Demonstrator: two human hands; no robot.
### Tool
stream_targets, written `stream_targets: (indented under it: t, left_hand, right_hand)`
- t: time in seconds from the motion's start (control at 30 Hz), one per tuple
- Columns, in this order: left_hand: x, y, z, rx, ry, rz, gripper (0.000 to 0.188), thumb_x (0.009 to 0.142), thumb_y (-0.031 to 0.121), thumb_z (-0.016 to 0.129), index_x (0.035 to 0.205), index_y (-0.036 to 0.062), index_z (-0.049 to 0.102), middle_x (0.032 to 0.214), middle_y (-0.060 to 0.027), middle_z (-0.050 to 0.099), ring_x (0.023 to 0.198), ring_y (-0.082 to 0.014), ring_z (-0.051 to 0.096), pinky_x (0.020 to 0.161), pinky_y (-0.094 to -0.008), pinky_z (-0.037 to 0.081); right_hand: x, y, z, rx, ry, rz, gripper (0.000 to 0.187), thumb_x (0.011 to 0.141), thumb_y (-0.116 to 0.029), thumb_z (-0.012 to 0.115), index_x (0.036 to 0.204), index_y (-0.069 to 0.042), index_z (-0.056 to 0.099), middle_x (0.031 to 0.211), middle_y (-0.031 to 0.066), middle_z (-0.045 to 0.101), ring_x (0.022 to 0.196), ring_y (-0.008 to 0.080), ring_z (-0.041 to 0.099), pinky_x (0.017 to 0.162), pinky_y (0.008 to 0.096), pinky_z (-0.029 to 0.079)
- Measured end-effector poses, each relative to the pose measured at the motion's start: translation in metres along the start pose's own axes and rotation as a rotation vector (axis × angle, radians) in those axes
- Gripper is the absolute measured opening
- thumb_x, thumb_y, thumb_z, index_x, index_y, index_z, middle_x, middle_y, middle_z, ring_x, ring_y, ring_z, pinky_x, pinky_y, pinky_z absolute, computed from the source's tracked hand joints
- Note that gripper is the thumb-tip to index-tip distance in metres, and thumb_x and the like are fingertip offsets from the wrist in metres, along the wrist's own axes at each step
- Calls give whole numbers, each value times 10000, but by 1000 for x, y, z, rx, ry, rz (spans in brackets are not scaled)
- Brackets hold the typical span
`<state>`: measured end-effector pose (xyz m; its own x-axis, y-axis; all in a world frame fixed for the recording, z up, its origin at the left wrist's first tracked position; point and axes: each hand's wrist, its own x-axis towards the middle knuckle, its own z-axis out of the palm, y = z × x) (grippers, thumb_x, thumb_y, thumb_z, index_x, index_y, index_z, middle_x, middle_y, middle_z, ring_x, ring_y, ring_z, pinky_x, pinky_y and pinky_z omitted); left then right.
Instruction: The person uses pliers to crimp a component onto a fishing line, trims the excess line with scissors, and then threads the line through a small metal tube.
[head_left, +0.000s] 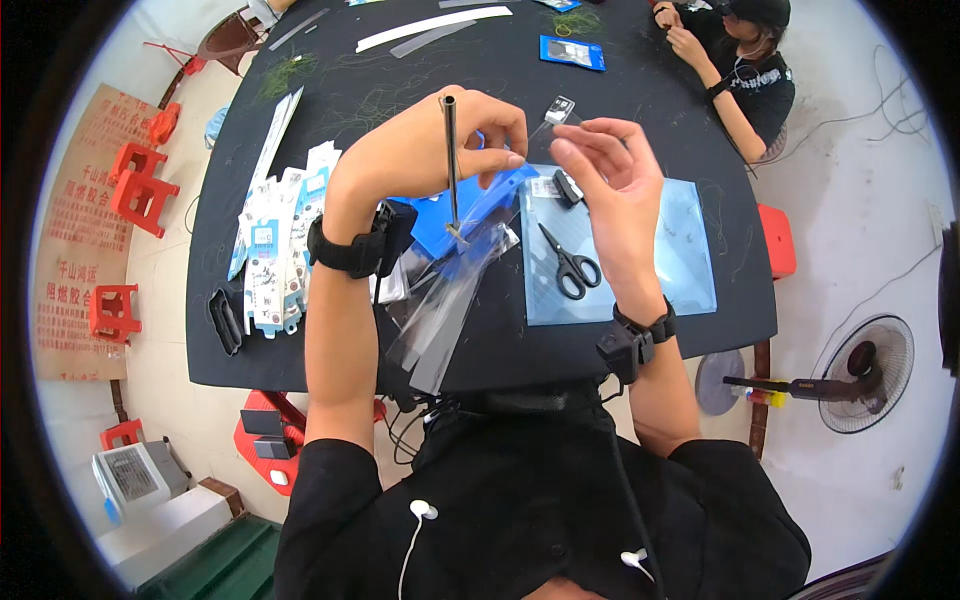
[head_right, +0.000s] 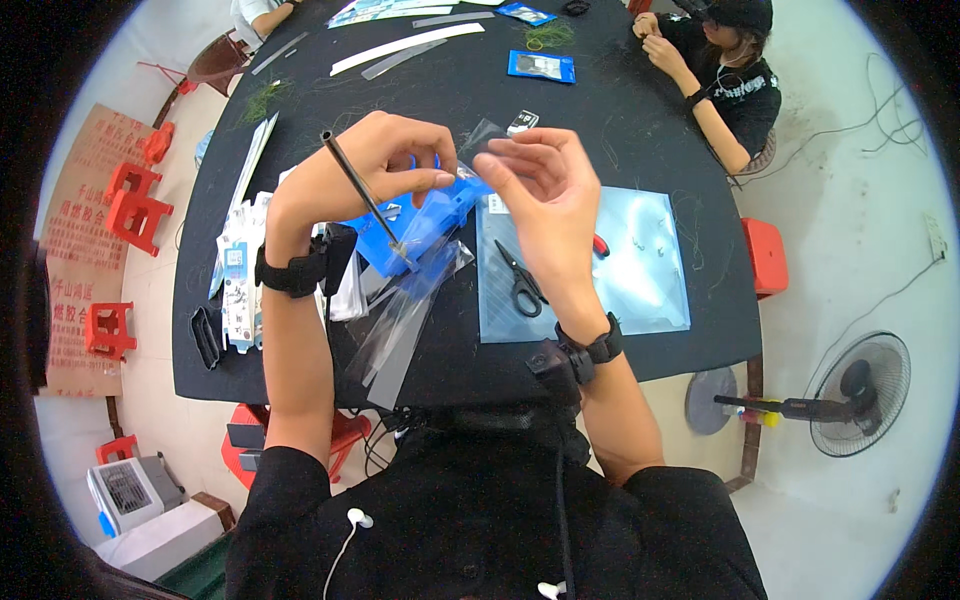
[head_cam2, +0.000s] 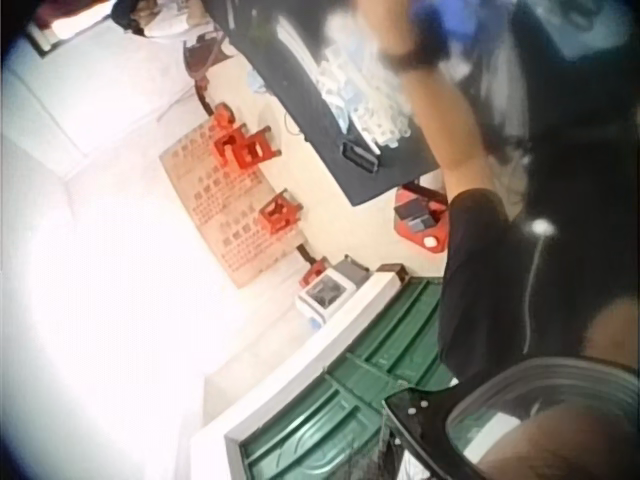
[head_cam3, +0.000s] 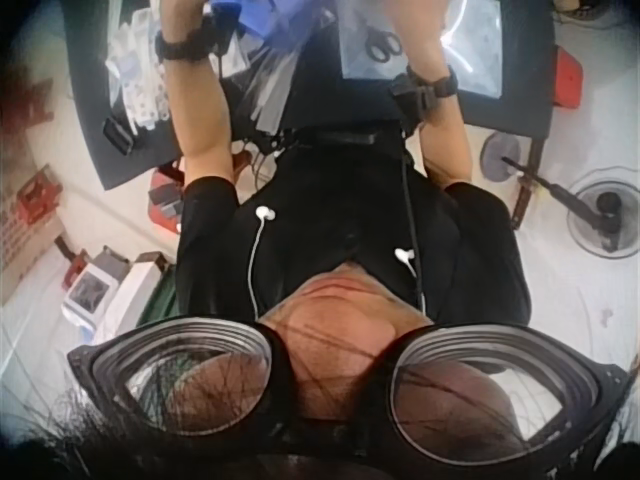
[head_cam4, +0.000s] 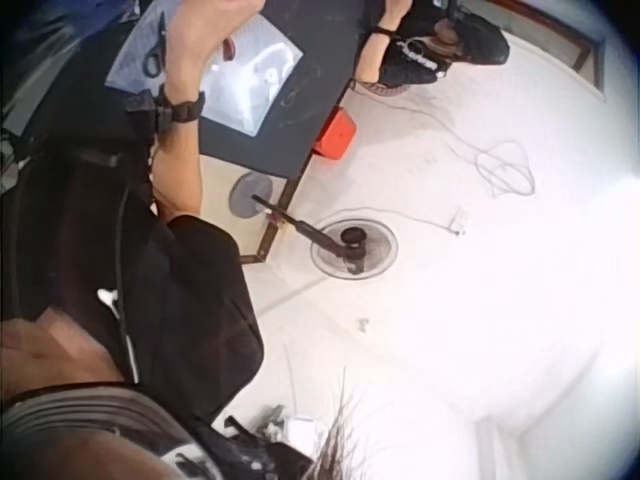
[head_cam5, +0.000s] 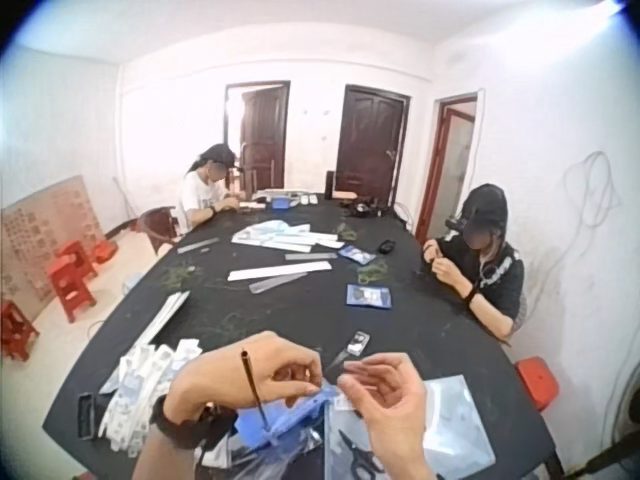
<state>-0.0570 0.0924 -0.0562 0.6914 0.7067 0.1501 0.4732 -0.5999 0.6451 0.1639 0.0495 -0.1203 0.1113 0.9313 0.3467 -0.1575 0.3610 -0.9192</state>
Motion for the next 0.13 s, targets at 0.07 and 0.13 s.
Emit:
stream_targets:
  t: [0.07, 0.13]
  left_hand:
    - [0, -5, 0, 13, -3, -33, 190, 988, 215, 722, 1040, 32, 726, 770, -106, 728, 655, -165, 696, 619, -313, 502]
    - [1, -10, 2, 20, 1, -54, 206, 987, 203, 732, 1107, 37, 721, 768, -97, 741, 702, -207, 731, 673, -309, 542]
  right_hand:
    - [-10, 5, -1, -31, -181, 174, 400, 890, -43, 869, 1200, -16, 616, 1078, 174, 785, 974, 166, 764, 890, 284, 599]
    - [-12, 7, -7, -297, -448, 379, 482, 879, -173, 908, 1239, -38, 616, 1248, 232, 758, 1111, 208, 749, 954, 294, 580]
